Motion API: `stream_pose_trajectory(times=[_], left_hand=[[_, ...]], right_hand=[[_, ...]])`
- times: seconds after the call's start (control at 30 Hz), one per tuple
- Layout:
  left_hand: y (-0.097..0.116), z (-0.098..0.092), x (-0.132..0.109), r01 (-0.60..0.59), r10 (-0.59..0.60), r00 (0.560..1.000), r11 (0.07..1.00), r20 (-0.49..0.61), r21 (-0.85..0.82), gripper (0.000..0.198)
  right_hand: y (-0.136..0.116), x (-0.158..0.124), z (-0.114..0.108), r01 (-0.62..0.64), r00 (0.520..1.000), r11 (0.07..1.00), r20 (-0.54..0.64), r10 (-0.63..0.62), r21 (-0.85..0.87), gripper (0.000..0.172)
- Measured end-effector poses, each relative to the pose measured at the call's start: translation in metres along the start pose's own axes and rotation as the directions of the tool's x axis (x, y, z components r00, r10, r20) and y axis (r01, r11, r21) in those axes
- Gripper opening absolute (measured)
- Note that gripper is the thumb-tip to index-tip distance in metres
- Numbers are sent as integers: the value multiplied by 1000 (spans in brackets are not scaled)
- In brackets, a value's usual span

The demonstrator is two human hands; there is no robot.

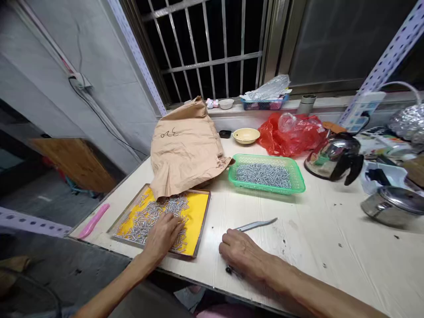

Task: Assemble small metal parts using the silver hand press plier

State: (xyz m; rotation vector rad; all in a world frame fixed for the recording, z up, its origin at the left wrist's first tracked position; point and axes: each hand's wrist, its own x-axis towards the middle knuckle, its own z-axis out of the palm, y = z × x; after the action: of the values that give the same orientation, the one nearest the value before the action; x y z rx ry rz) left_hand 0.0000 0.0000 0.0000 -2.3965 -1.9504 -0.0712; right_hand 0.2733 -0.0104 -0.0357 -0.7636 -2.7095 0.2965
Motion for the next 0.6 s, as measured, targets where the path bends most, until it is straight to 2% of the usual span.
stream_pose_trajectory(times=[0.1, 0.2, 0.27, 0.33, 0.4, 0.43, 0.53, 0.6], left_hand=[[7, 7, 9, -42, 42, 999, 999, 9, 25, 23], [7, 10, 16, -104, 103, 994, 993, 23, 60, 23], [4, 11, 20, -154, 151, 988, 985, 41, 80, 21], [2, 10, 24, -197, 191, 979, 976, 70, 92, 21], [0, 10, 27, -219, 211, 973, 972, 95, 87, 26], [-1, 9, 29, -222, 214, 972, 972, 100, 76, 28], [-1, 2, 31, -198, 200, 979, 980, 44, -31, 26], [6, -5, 31, -130, 132, 991, 970, -1, -208, 20]], right_hand=[[-3, 12, -31, -23, 965, 997, -259, 42, 77, 15], [12, 27, -73, -107, 878, 992, -462, 124, 65, 15], [30, 35, -102, -266, 824, 964, -524, 217, -19, 16], [45, 36, -122, -466, 767, 877, -545, 338, -112, 21], [50, 29, -128, -575, 736, 805, -523, 430, -146, 27], [48, 23, -125, -584, 744, 800, -485, 460, -137, 28], [27, -7, -99, -532, 818, 846, -275, 505, -30, 22], [8, -31, -79, -524, 840, 850, -134, 526, 56, 19]])
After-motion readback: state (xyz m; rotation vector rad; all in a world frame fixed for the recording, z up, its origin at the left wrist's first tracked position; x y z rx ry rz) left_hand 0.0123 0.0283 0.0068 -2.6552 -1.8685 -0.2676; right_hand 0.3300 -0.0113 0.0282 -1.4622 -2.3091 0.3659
